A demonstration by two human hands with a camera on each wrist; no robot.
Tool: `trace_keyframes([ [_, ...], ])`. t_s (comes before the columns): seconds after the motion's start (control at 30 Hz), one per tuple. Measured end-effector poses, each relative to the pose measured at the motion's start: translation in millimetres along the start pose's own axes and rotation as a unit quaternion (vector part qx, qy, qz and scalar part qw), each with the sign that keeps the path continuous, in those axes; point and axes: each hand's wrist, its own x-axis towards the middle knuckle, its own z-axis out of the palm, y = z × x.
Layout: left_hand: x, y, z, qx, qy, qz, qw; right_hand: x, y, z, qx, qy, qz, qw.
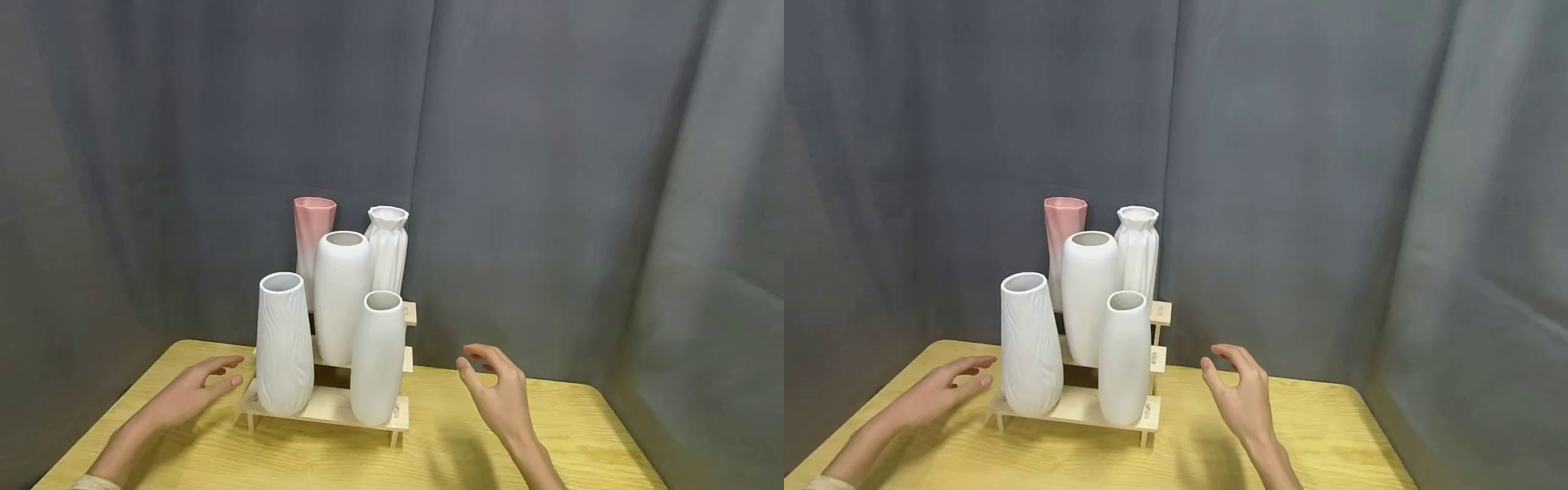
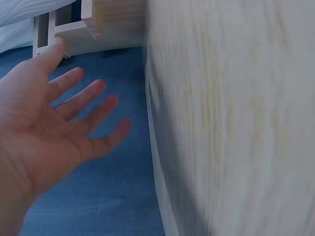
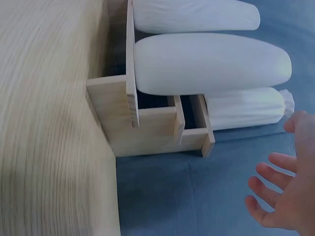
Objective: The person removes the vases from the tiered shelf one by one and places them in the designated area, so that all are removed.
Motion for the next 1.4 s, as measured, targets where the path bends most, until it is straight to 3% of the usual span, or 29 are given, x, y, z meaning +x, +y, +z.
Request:
trace_keyframes([
  [0.1, 4.2, 3.0, 2.0, -0.027, -0.012, -0.016, 0.9994, -0.8, -3.1, -0.2, 0.01, 0.005, -0.008, 0.9999],
  [0.23, 4.0, 6.5, 0.6, -0.08, -0.03, -0.052, 0.995, -2.8, -6.7, 3.6, 0.037, -0.018, -0.004, 0.9991],
  [0.47, 2.1, 11.0, 2.6, -0.128, -0.042, -0.085, 0.9873, -7.7, -15.5, 14.5, 0.079, -0.046, 0.031, 0.9953],
  [0.7, 7.1, 22.7, 11.1, -0.139, -0.036, -0.106, 0.9839, -1.7, -47.3, 16.2, 0.141, -0.061, 0.057, 0.9865],
  [0.9, 7.0, 26.4, 18.3, -0.128, -0.034, -0.113, 0.9848, 4.5, -43.4, 27.4, 0.179, -0.079, 0.079, 0.9775],
  [1.2, 4.6, 28.0, 20.5, -0.139, -0.026, -0.135, 0.9806, 13.0, -51.7, 46.0, 0.218, -0.066, 0.045, 0.9727],
  [1.4, 3.8, 29.2, 21.4, -0.165, -0.022, -0.157, 0.9736, 13.1, -57.3, 57.4, 0.22, -0.071, 0.073, 0.9701],
])
